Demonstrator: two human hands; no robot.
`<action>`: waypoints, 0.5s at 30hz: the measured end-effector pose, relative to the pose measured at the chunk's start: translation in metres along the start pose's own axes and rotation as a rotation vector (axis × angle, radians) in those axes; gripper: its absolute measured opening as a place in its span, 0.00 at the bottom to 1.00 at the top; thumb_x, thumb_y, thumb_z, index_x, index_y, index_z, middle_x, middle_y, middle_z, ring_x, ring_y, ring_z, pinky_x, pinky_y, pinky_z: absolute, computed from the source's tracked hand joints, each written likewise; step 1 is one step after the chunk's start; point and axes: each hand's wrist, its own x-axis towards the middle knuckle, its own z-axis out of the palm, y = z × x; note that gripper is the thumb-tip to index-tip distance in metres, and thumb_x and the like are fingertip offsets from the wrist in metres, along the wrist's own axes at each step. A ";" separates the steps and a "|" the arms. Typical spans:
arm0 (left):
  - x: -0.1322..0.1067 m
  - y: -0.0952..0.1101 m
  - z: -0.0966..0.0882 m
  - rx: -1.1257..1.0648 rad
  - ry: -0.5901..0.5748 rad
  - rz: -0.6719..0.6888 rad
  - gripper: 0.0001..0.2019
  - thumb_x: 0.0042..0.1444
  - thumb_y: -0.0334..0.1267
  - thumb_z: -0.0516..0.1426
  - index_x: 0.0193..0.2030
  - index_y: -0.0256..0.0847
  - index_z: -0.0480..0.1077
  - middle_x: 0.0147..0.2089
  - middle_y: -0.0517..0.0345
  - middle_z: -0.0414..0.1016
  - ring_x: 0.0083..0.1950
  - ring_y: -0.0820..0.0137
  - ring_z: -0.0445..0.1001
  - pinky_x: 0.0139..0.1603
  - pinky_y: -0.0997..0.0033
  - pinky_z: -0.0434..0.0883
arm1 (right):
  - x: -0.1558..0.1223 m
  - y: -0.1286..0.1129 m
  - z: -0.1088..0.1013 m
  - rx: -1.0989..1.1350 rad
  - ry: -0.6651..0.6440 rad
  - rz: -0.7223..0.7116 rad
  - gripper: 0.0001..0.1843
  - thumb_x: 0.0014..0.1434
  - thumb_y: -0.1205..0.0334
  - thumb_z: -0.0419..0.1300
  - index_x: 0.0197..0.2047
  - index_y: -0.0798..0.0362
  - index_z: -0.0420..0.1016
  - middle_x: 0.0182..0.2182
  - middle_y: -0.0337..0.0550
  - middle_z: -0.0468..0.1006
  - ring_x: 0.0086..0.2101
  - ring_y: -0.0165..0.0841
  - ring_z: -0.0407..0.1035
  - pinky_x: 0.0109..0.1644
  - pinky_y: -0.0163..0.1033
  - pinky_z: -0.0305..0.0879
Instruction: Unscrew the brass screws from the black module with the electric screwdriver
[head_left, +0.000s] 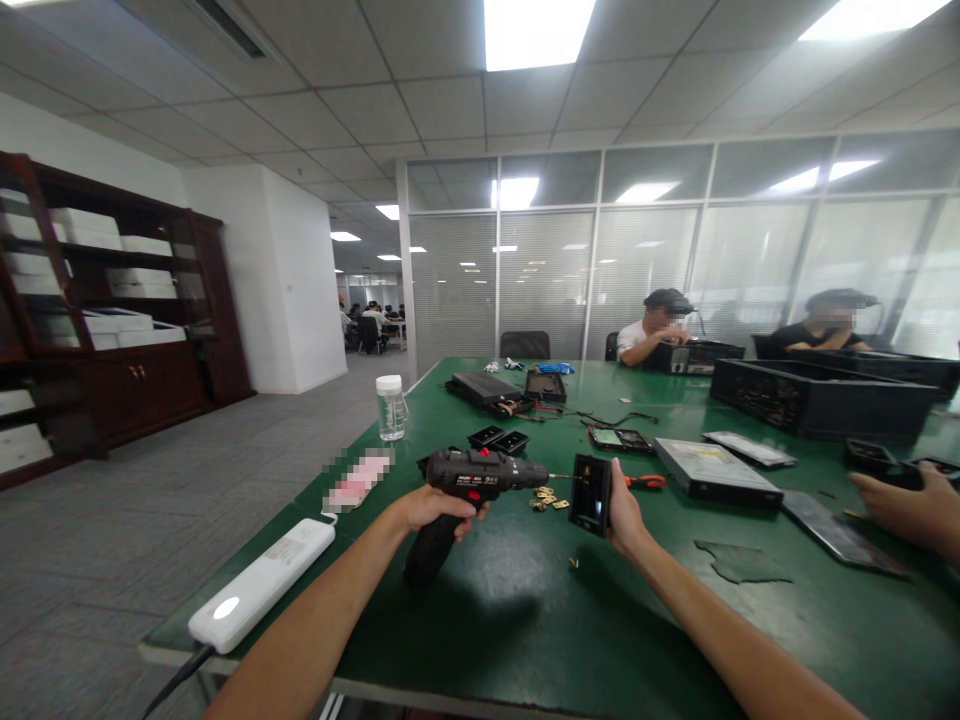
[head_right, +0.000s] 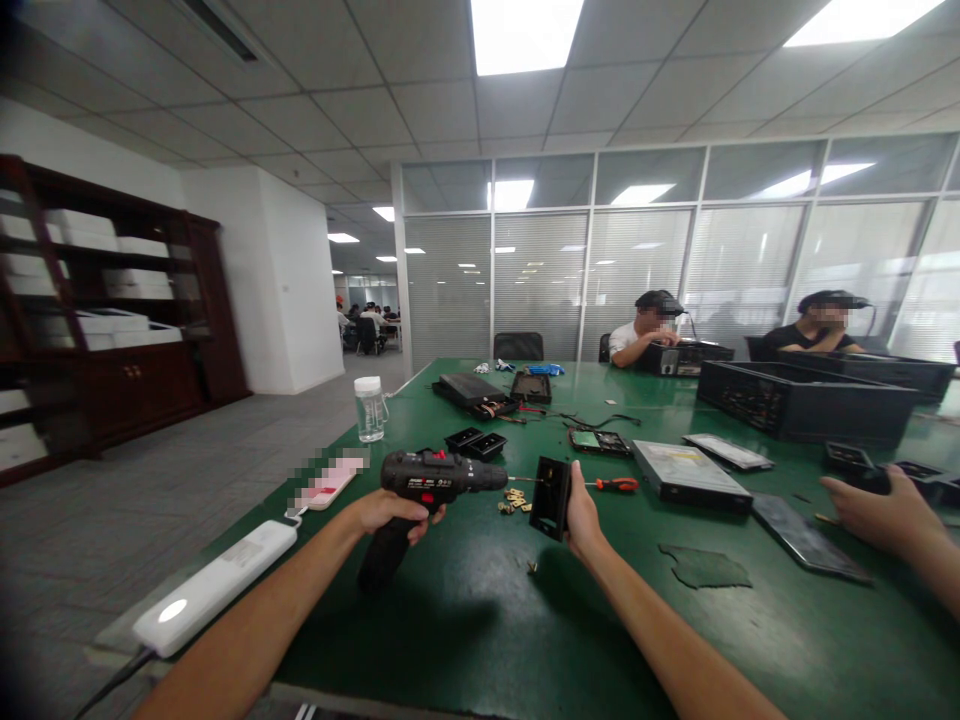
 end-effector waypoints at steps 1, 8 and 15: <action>0.000 0.000 0.000 -0.003 -0.003 0.003 0.16 0.45 0.35 0.56 0.40 0.29 0.64 0.36 0.49 0.64 0.23 0.77 0.63 0.25 0.74 0.63 | 0.000 0.000 0.000 -0.005 0.000 -0.004 0.26 0.43 0.39 0.52 0.30 0.56 0.70 0.19 0.41 0.73 0.20 0.34 0.68 0.26 0.40 0.66; 0.001 0.000 -0.001 -0.005 -0.012 0.005 0.15 0.45 0.35 0.55 0.40 0.29 0.64 0.36 0.49 0.64 0.24 0.77 0.63 0.26 0.74 0.63 | 0.000 -0.001 0.001 -0.004 0.005 0.013 0.27 0.44 0.39 0.51 0.31 0.56 0.70 0.19 0.41 0.73 0.20 0.34 0.68 0.26 0.40 0.66; 0.001 -0.003 -0.004 0.008 -0.004 0.002 0.16 0.44 0.36 0.56 0.40 0.29 0.64 0.36 0.49 0.64 0.24 0.77 0.63 0.26 0.74 0.63 | 0.000 0.000 0.001 -0.001 0.014 0.005 0.26 0.43 0.38 0.52 0.29 0.56 0.69 0.17 0.40 0.72 0.19 0.33 0.67 0.24 0.39 0.66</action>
